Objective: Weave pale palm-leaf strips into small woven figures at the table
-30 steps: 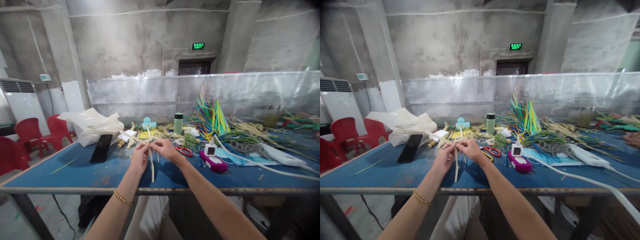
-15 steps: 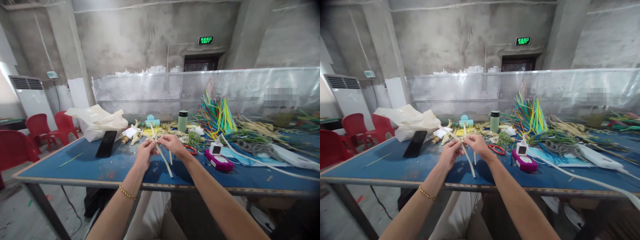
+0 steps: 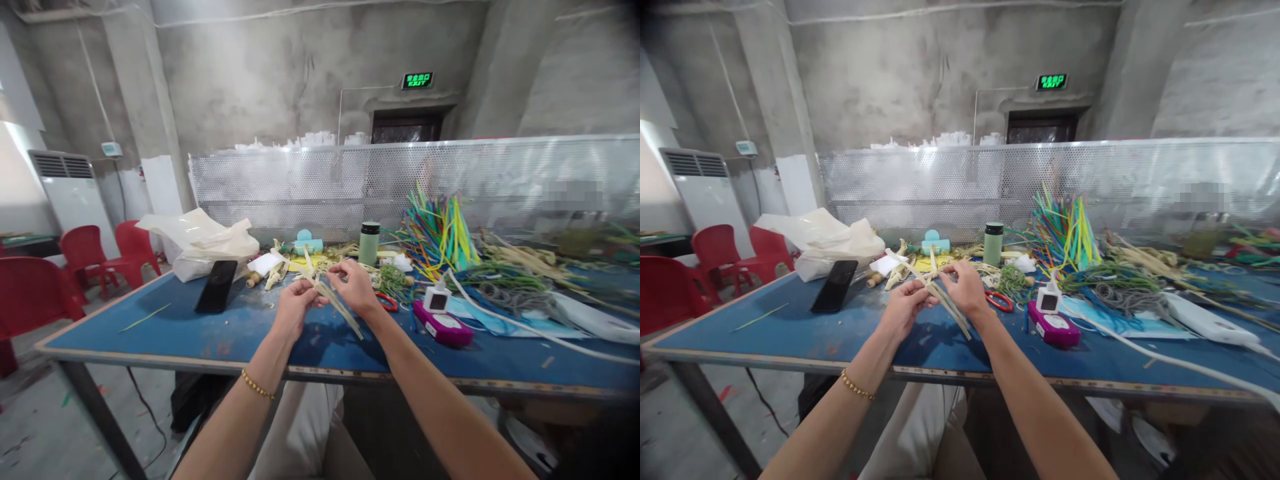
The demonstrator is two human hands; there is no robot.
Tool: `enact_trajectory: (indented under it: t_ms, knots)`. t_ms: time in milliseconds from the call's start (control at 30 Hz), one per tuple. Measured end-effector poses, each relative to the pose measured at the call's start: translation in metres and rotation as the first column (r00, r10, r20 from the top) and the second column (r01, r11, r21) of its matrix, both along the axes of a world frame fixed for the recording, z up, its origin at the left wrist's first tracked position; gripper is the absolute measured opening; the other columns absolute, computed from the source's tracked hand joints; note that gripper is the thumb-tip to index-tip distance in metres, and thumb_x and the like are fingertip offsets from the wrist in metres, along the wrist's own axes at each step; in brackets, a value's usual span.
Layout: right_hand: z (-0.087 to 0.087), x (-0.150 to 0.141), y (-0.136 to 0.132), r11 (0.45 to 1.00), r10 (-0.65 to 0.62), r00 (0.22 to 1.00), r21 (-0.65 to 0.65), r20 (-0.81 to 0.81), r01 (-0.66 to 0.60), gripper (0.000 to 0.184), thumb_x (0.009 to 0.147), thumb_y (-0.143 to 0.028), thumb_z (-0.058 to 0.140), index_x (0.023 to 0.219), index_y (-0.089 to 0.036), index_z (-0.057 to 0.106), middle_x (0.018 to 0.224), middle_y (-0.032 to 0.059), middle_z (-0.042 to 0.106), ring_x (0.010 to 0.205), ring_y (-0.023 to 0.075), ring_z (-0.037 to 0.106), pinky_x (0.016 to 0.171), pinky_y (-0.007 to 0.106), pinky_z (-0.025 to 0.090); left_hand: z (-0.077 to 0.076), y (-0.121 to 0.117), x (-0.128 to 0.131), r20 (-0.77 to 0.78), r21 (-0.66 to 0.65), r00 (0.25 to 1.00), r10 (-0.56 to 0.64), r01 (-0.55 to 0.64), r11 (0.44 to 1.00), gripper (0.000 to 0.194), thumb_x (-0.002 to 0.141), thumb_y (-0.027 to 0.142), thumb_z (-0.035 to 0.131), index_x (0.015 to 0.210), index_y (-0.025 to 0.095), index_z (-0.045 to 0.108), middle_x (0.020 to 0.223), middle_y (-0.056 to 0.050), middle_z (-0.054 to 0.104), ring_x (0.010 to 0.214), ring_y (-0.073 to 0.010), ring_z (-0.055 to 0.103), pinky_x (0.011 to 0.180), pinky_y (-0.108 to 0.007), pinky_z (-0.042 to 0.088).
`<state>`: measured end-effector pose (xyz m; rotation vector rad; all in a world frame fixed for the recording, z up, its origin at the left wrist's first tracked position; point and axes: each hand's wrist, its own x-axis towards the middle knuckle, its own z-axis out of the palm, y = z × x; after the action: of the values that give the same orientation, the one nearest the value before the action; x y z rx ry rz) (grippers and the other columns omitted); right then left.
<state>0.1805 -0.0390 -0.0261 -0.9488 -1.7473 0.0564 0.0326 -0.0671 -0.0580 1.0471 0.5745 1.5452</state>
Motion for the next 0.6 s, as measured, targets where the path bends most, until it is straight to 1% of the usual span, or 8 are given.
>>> enact_trajectory:
  t_ms: [67, 100, 233, 367, 433, 500, 567, 600]
  knots:
    - [0.001, 0.000, -0.004, 0.985, -0.070, 0.997, 0.161, 0.046, 0.062, 0.018, 0.083, -0.031, 0.056, 0.073, -0.018, 0.063, 0.079, 0.0071, 0.061, 0.078, 0.0189, 0.052, 0.075, 0.031, 0.041, 0.000, 0.001, 0.000, 0.015, -0.015, 0.998, 0.066, -0.066, 0.998, 0.026, 0.054, 0.020, 0.077, 0.070, 0.012, 0.057, 0.062, -0.003, 0.064, 0.053, -0.0166, 0.065, 0.053, -0.025, 0.047]
    - [0.001, 0.000, -0.007, 0.983, -0.065, 0.995, 0.179, 0.070, 0.051, 0.021, 0.086, -0.032, 0.053, 0.072, -0.019, 0.062, 0.076, 0.0063, 0.060, 0.075, 0.0181, 0.052, 0.073, 0.030, 0.040, 0.001, 0.002, -0.001, 0.017, -0.017, 0.995, 0.101, -0.100, 0.995, 0.026, 0.054, 0.019, 0.077, 0.069, 0.012, 0.057, 0.062, -0.003, 0.065, 0.053, -0.0165, 0.065, 0.052, -0.025, 0.047]
    - [-0.002, -0.005, -0.012, 0.992, 0.057, 0.974, 0.099, 0.217, -0.080, 0.034, 0.090, -0.036, 0.047, 0.064, -0.019, 0.060, 0.061, 0.0022, 0.053, 0.058, 0.0142, 0.045, 0.060, 0.027, 0.035, 0.002, 0.003, -0.003, 0.010, 0.008, 0.975, 0.223, -0.223, 0.975, 0.021, 0.055, 0.019, 0.074, 0.067, 0.012, 0.060, 0.062, -0.002, 0.065, 0.051, -0.0141, 0.063, 0.048, -0.022, 0.043]
    - [-0.007, -0.008, -0.007, 0.990, 0.115, 0.950, 0.047, 0.289, -0.134, 0.031, 0.087, -0.039, 0.053, 0.066, -0.019, 0.065, 0.065, 0.0035, 0.059, 0.062, 0.0143, 0.048, 0.061, 0.027, 0.036, 0.003, 0.002, -0.003, -0.012, 0.037, 0.951, 0.309, -0.308, 0.951, 0.014, 0.057, 0.017, 0.071, 0.064, 0.013, 0.060, 0.054, 0.000, 0.062, 0.049, -0.0126, 0.060, 0.046, -0.021, 0.040]
    - [-0.007, -0.009, -0.007, 0.986, 0.167, 0.949, -0.014, 0.266, -0.169, 0.029, 0.084, -0.040, 0.056, 0.068, -0.018, 0.068, 0.065, 0.0034, 0.061, 0.061, 0.0142, 0.050, 0.061, 0.026, 0.036, 0.003, 0.002, -0.003, -0.043, 0.050, 0.941, 0.336, -0.334, 0.941, 0.010, 0.058, 0.016, 0.069, 0.064, 0.013, 0.061, 0.051, 0.001, 0.061, 0.047, -0.0121, 0.058, 0.046, -0.021, 0.040]
    - [-0.006, -0.011, -0.010, 0.962, 0.258, 0.950, -0.140, 0.175, -0.236, 0.029, 0.082, -0.040, 0.058, 0.066, -0.018, 0.068, 0.059, 0.0020, 0.060, 0.056, 0.0131, 0.050, 0.057, 0.025, 0.036, 0.003, 0.001, -0.002, -0.077, 0.075, 0.930, 0.359, -0.354, 0.932, 0.006, 0.061, 0.015, 0.066, 0.064, 0.014, 0.062, 0.049, 0.000, 0.061, 0.044, -0.0110, 0.055, 0.046, -0.021, 0.039]
    - [-0.003, -0.012, -0.015, 0.903, 0.342, 0.939, -0.286, 0.028, -0.320, 0.029, 0.080, -0.040, 0.059, 0.064, -0.016, 0.066, 0.054, 0.0007, 0.058, 0.051, 0.0115, 0.048, 0.052, 0.024, 0.036, 0.003, 0.000, -0.002, -0.112, 0.107, 0.917, 0.384, -0.373, 0.922, 0.002, 0.063, 0.013, 0.063, 0.064, 0.014, 0.062, 0.048, 0.000, 0.061, 0.043, -0.0100, 0.052, 0.045, -0.020, 0.038]
    - [-0.001, -0.013, -0.018, 0.859, 0.377, 0.925, -0.353, -0.054, -0.371, 0.029, 0.079, -0.040, 0.060, 0.064, -0.016, 0.065, 0.053, 0.0000, 0.057, 0.048, 0.0101, 0.046, 0.048, 0.023, 0.034, 0.003, 0.000, -0.002, -0.129, 0.125, 0.906, 0.403, -0.389, 0.913, 0.003, 0.063, 0.012, 0.062, 0.063, 0.014, 0.063, 0.048, 0.001, 0.061, 0.042, -0.0097, 0.051, 0.045, -0.020, 0.038]
